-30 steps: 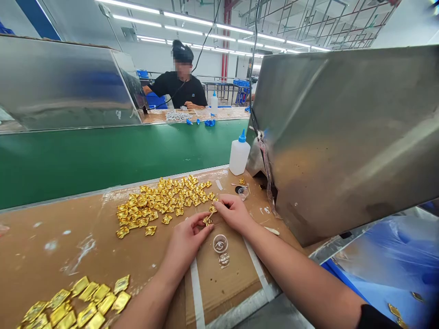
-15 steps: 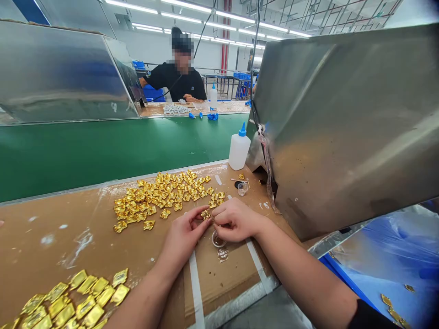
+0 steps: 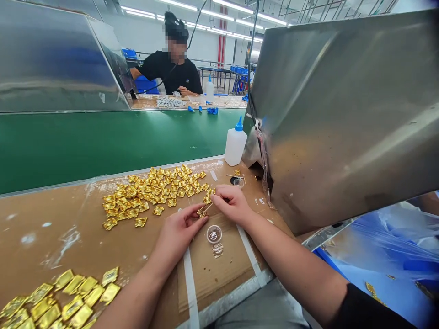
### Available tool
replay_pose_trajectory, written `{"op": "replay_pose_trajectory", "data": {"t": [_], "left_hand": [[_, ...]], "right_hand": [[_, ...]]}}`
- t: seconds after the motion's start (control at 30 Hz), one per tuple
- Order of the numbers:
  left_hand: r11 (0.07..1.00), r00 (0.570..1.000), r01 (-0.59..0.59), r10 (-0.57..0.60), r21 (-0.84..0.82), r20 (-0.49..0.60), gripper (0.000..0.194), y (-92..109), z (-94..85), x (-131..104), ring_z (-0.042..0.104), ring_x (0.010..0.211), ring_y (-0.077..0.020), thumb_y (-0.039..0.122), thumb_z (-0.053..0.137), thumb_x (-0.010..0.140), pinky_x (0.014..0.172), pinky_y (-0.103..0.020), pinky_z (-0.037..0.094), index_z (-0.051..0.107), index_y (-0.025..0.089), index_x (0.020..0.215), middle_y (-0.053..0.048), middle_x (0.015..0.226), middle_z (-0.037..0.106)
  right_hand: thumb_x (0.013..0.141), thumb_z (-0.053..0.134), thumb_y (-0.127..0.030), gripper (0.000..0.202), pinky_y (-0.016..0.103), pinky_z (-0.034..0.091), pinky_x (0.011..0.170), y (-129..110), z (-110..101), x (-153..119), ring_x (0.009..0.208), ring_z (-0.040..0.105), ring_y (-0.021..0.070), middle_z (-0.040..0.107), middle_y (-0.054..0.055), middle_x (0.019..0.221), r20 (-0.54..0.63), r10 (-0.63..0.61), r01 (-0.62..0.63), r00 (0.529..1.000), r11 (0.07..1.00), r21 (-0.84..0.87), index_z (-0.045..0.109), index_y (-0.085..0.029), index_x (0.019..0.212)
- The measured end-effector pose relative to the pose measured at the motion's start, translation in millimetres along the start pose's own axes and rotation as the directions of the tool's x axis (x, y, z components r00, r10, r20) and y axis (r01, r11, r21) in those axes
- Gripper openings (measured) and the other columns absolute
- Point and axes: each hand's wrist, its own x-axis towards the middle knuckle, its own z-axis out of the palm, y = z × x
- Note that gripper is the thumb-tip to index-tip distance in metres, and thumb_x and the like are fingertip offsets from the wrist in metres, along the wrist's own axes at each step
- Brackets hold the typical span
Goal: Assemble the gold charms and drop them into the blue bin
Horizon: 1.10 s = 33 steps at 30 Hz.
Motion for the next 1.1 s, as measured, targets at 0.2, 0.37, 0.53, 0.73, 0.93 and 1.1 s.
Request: {"op": "replay_pose_trajectory", "data": {"t": [0.2, 0.37, 0.53, 0.73, 0.93, 1.1], "left_hand": [[1.000, 1.000, 0.000, 0.000, 0.014, -0.001, 0.055, -0.3, 1.0, 0.7, 0.055, 0.062, -0.0180, 0.055, 0.072, 0.086, 0.057, -0.028, 0.037, 0.077, 0.021, 0.129, -0.001, 0.076, 0.068], [1.000, 1.000, -0.005, 0.005, 0.007, -0.011, 0.055, 1.6, 0.9, 0.3, 0.055, 0.062, -0.0179, 0.055, 0.072, 0.086, 0.057, -0.028, 0.037, 0.077, 0.020, 0.128, -0.002, 0.076, 0.069], [1.000, 1.000, -0.012, 0.012, 0.013, -0.013, 0.053, 1.2, 1.6, 0.2, 0.054, 0.060, -0.0169, 0.054, 0.072, 0.086, 0.058, -0.028, 0.037, 0.077, 0.021, 0.128, -0.001, 0.075, 0.068], [1.000, 1.000, -0.005, 0.005, 0.015, -0.007, 0.054, 4.1, 0.6, -1.0, 0.052, 0.059, -0.0170, 0.055, 0.071, 0.086, 0.057, -0.028, 0.037, 0.077, 0.021, 0.129, 0.000, 0.071, 0.066], [1.000, 1.000, 0.008, -0.008, 0.012, 0.003, 0.055, 7.9, -1.4, -3.0, 0.051, 0.058, -0.0176, 0.054, 0.071, 0.087, 0.057, -0.029, 0.036, 0.076, 0.021, 0.132, 0.001, 0.066, 0.063], [1.000, 1.000, 0.010, -0.010, 0.013, 0.006, 0.054, 6.4, -1.1, -2.9, 0.052, 0.060, -0.0184, 0.053, 0.071, 0.087, 0.058, -0.029, 0.035, 0.076, 0.021, 0.130, 0.001, 0.067, 0.063]], "right_hand": [[0.100, 0.056, -0.028, 0.046, 0.028, 0.026, 0.058, 6.0, 3.7, -0.8, 0.057, 0.036, 0.0107, 0.036, -0.005, 0.061, 0.002, 0.008, -0.008, 1.000, 1.000, -0.028, 0.034, -0.021, 0.060], [0.100, 0.056, -0.029, 0.046, 0.029, 0.027, 0.059, 7.0, 4.1, -1.1, 0.059, 0.038, 0.0109, 0.038, -0.005, 0.062, 0.050, 0.036, -0.034, 0.998, 0.999, -0.041, 0.034, -0.021, 0.060], [0.100, 0.055, -0.028, 0.045, 0.029, 0.025, 0.059, 5.5, 4.0, -0.5, 0.059, 0.037, 0.0109, 0.036, -0.005, 0.062, 0.073, 0.031, -0.027, 0.997, 0.998, -0.052, 0.033, -0.021, 0.060], [0.098, 0.056, -0.026, 0.045, 0.028, 0.025, 0.059, 4.7, 3.8, -0.7, 0.058, 0.037, 0.0104, 0.036, -0.005, 0.061, 0.089, 0.037, -0.033, 0.995, 0.998, -0.048, 0.033, -0.021, 0.059], [0.096, 0.057, -0.023, 0.044, 0.028, 0.025, 0.058, 4.4, 3.4, -1.5, 0.058, 0.036, 0.0102, 0.036, -0.006, 0.061, 0.093, 0.021, -0.017, 0.995, 0.999, -0.042, 0.033, -0.021, 0.060], [0.096, 0.057, -0.021, 0.043, 0.028, 0.025, 0.058, 4.1, 3.1, -1.6, 0.058, 0.036, 0.0103, 0.036, -0.006, 0.061, 0.090, 0.010, -0.006, 0.996, 0.999, -0.046, 0.033, -0.021, 0.060]]}}
